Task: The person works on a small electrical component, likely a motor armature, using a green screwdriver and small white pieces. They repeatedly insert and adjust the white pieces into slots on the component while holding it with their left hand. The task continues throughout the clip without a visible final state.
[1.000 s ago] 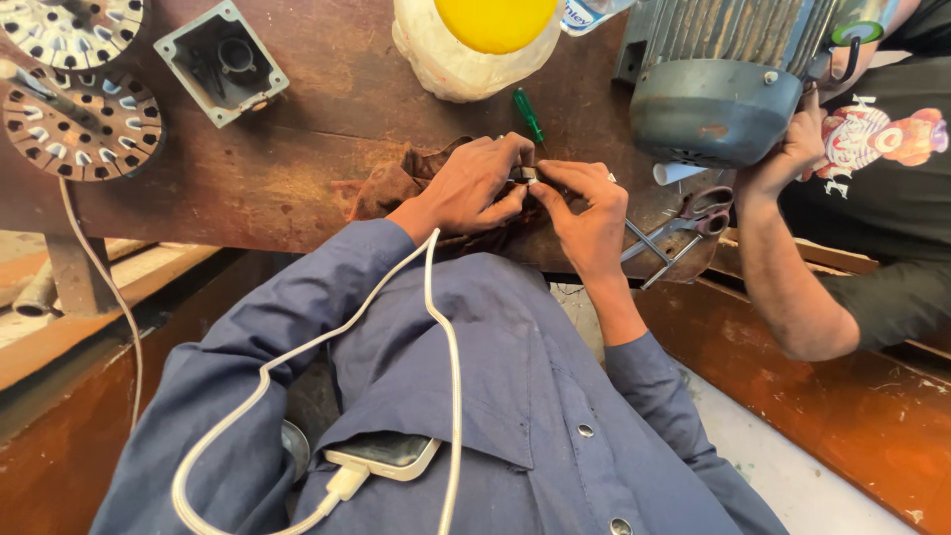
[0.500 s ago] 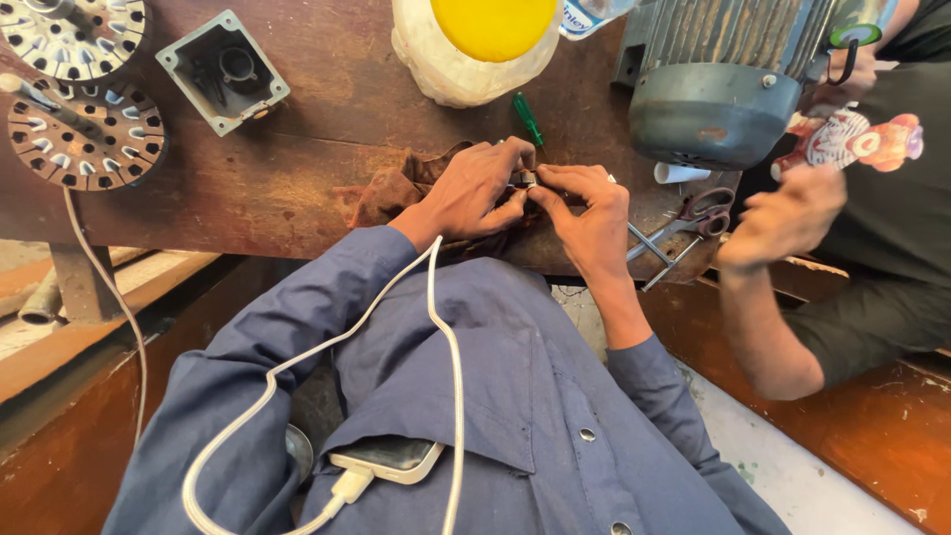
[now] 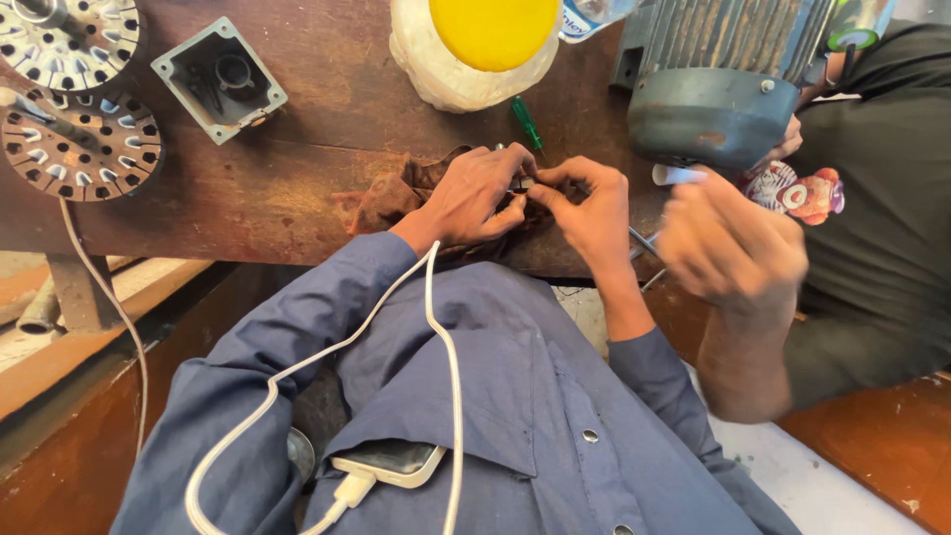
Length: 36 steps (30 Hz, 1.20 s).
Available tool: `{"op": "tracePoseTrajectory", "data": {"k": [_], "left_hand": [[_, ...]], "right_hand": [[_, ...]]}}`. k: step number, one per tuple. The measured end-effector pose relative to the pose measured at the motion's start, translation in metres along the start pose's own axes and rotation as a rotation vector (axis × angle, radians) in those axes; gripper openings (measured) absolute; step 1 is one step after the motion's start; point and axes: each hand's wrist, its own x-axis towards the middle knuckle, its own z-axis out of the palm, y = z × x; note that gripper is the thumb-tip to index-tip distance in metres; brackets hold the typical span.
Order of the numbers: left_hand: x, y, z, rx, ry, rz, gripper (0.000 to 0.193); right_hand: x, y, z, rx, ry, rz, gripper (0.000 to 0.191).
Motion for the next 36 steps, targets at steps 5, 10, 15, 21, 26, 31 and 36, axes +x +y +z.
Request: {"op": "tracePoseTrajectory", "data": {"k": [5, 10, 15, 21, 26, 31, 36], "left_hand": [[0.004, 0.007, 0.003, 0.071, 0.076, 0.118, 0.038], [-0.003, 0.003, 0.011, 0.071, 0.172, 0.25, 0.035], [-0.019, 0.003, 0.009, 0.116, 0.21, 0.326, 0.033], [-0.034, 0.015, -0.011, 0.056, 0.179, 0.192, 0.039], [-0.078, 0.044, -0.078, 0.435, 0.289, 0.039, 0.042], [-0.113, 0.022, -0.173, 1.137, 0.489, -0.244, 0.118], [-0.094, 0.003, -0.203, 1.008, 0.148, -0.492, 0.103]], "right_hand": [[0.003, -0.044, -0.029, 0.115, -0.704, -0.499, 0.039], [-0.001, -0.005, 0.012, -0.414, -0.402, -0.867, 0.038], [-0.065, 0.068, 0.039, -0.274, 0.186, -0.294, 0.016], [-0.054, 0.011, 0.047, -0.46, -0.213, -0.766, 0.007], [0.016, -0.059, 0.032, -0.973, -0.864, -1.311, 0.007], [-0.018, -0.02, 0.02, -0.489, -0.591, -0.73, 0.022], [-0.047, 0.029, 0.037, 0.011, -0.522, -0.456, 0.055]]}}
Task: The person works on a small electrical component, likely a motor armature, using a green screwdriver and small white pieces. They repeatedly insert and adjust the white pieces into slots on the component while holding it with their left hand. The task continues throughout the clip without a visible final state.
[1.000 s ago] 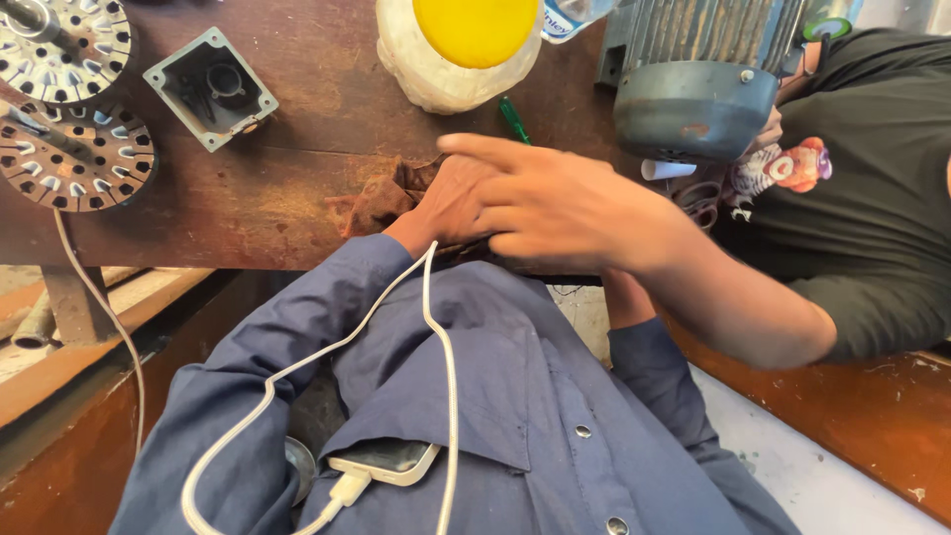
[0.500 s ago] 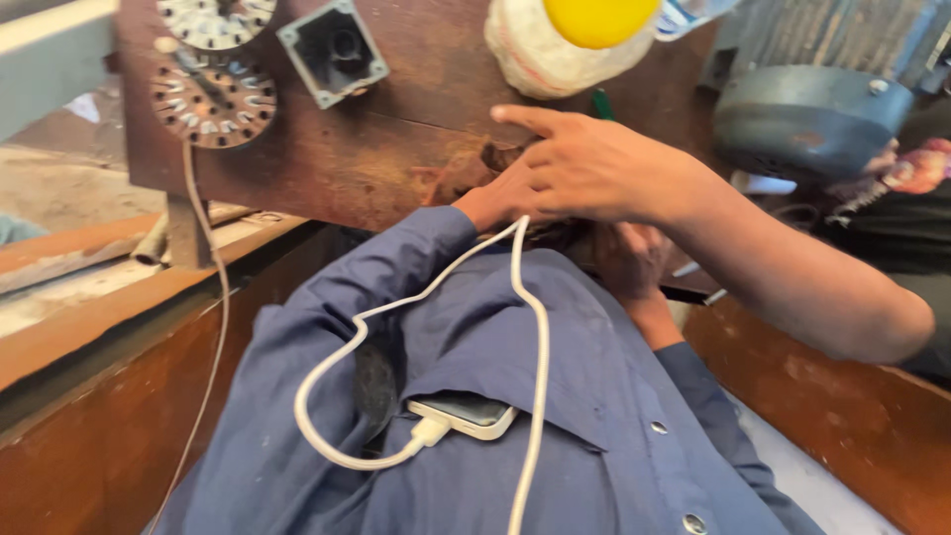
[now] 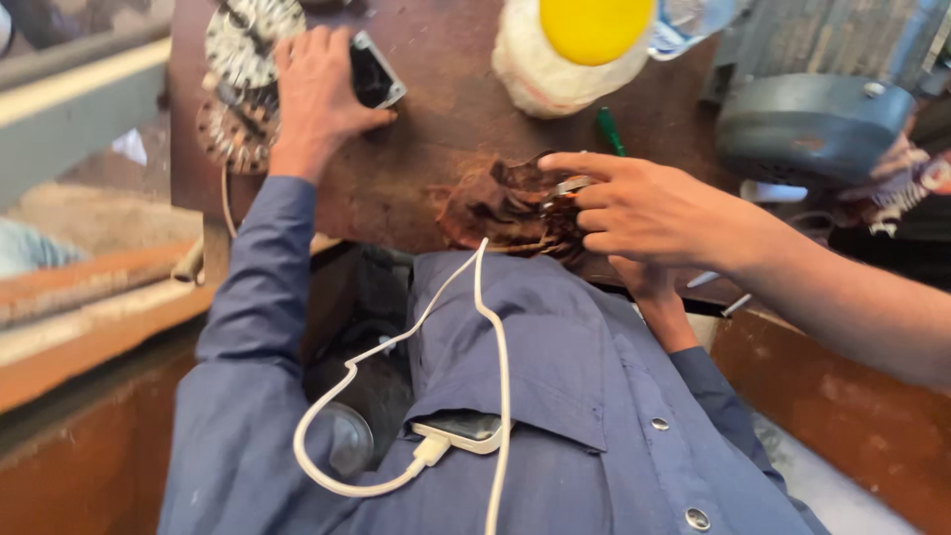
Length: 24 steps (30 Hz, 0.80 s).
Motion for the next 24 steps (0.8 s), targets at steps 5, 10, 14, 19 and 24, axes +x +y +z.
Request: {"op": "tracePoseTrajectory", "data": {"k": [5, 10, 14, 19, 24], "left_hand": [[0.016, 0.03, -0.025, -0.126, -0.078, 0.042, 0.094], [-0.001, 0.076, -0.077, -0.24, -0.028, 0.188, 0.08], [0.023, 0.121, -0.103, -0.305, 0.062, 0.392, 0.079], [0.066, 0.196, -0.092, -0.42, -0.176, 0.613, 0.058], [0.077, 0.258, -0.062, -0.606, -0.204, 0.779, 0.042]], "right_hand": [[-0.007, 0.017, -0.004, 1.245, 0.138, 0.112, 0.057], [-0.028, 0.018, 0.003, 0.163, 0.422, 0.135, 0.072], [-0.044, 0.023, 0.001, 0.749, 0.02, 0.037, 0.09], [-0.059, 0.027, 0.026, 0.831, 0.46, 0.041, 0.058], [-0.065, 0.03, 0.049, 0.081, 0.754, 0.08, 0.039]]}}
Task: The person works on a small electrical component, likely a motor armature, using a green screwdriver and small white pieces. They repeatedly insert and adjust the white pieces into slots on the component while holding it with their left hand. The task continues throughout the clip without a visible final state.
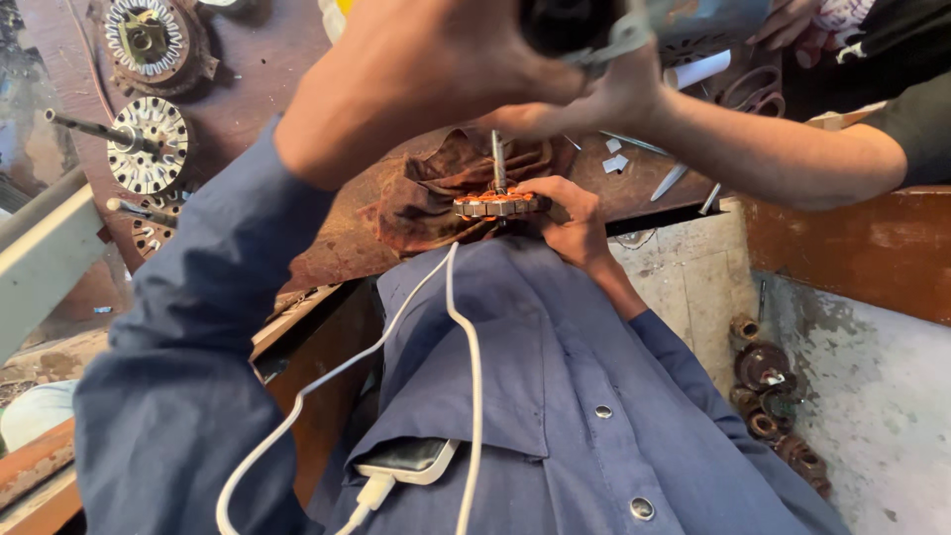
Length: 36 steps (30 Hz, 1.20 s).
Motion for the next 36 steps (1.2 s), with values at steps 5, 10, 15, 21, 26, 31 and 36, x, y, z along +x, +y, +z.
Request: {"op": "tracePoseTrajectory", "data": {"k": [5, 10, 15, 21, 26, 31, 36], "left_hand": [[0.026, -0.017, 0.03, 0.291, 0.052, 0.576, 0.016], [0.04, 0.004, 0.052, -0.043, 0.009, 0.309, 0.034], [-0.066, -0.002, 0.021, -0.402, -0.07, -0.124, 0.063], [-0.186, -0.072, 0.168, 0.589, -0.396, -1.102, 0.042], [-0.201, -0.068, 0.188, -1.091, 0.341, -1.154, 0.045], [-0.125, -0.033, 0.115, -0.697, 0.489, -0.494, 0.07], [-0.049, -0.047, 0.103, -0.131, -0.003, -0.271, 0.077]], "right_hand": [[0.003, 0.0, -0.002, 0.049, -0.003, -0.078, 0.041], [0.009, -0.001, 0.001, 0.058, -0.011, -0.082, 0.04], [0.013, 0.001, -0.001, 0.133, -0.064, 0.034, 0.032], [0.051, 0.002, -0.012, 0.144, -0.179, 0.178, 0.037], [0.085, -0.001, -0.018, 0.097, -0.198, 0.168, 0.046], [0.073, -0.002, -0.039, 0.008, -0.057, 0.084, 0.049], [0.047, 0.0, -0.053, -0.246, 0.499, 0.49, 0.016]]}}
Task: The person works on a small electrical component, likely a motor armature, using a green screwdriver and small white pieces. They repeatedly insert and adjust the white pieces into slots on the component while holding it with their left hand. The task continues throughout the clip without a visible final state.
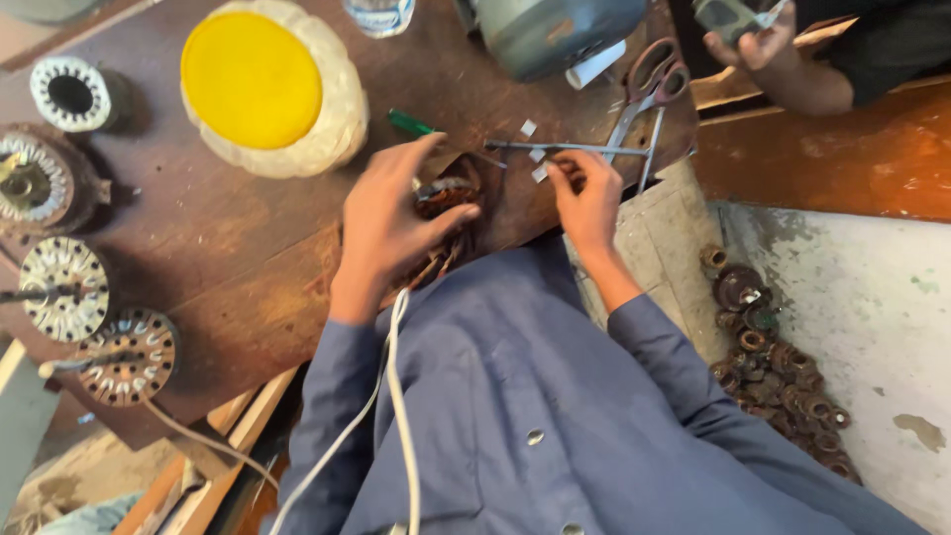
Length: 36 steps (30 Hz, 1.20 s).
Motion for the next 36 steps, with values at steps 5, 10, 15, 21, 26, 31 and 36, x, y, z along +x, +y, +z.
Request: {"op": "tracePoseTrajectory", "data": {"k": [5, 10, 15, 21, 26, 31, 36], "left_hand": [[0.006, -0.042, 0.029, 0.01, -0.155, -0.061, 0.05], [-0.011, -0.051, 0.038, -0.073, 0.014, -0.002, 0.038], [-0.014, -0.05, 0.042, -0.038, 0.131, 0.047, 0.035], [-0.01, -0.047, 0.042, -0.114, 0.115, -0.019, 0.033], [-0.011, -0.04, 0.046, -0.232, 0.123, -0.056, 0.032], [-0.011, -0.043, 0.054, -0.242, 0.121, -0.08, 0.032], [-0.014, -0.046, 0.055, -0.24, 0.145, -0.007, 0.034]], "right_hand": [[-0.003, 0.006, 0.004, -0.169, 0.011, -0.159, 0.011], [-0.003, 0.006, 0.006, -0.132, -0.01, -0.109, 0.011], [-0.002, 0.006, 0.004, 0.16, -0.003, -0.037, 0.011], [0.004, -0.009, 0.01, 0.513, -0.098, 0.115, 0.008], [-0.008, -0.031, 0.018, 0.503, -0.281, -0.034, 0.01], [-0.011, -0.046, 0.03, 0.313, -0.278, -0.086, 0.01], [-0.009, -0.052, 0.029, 0.187, -0.289, -0.258, 0.011]]}}
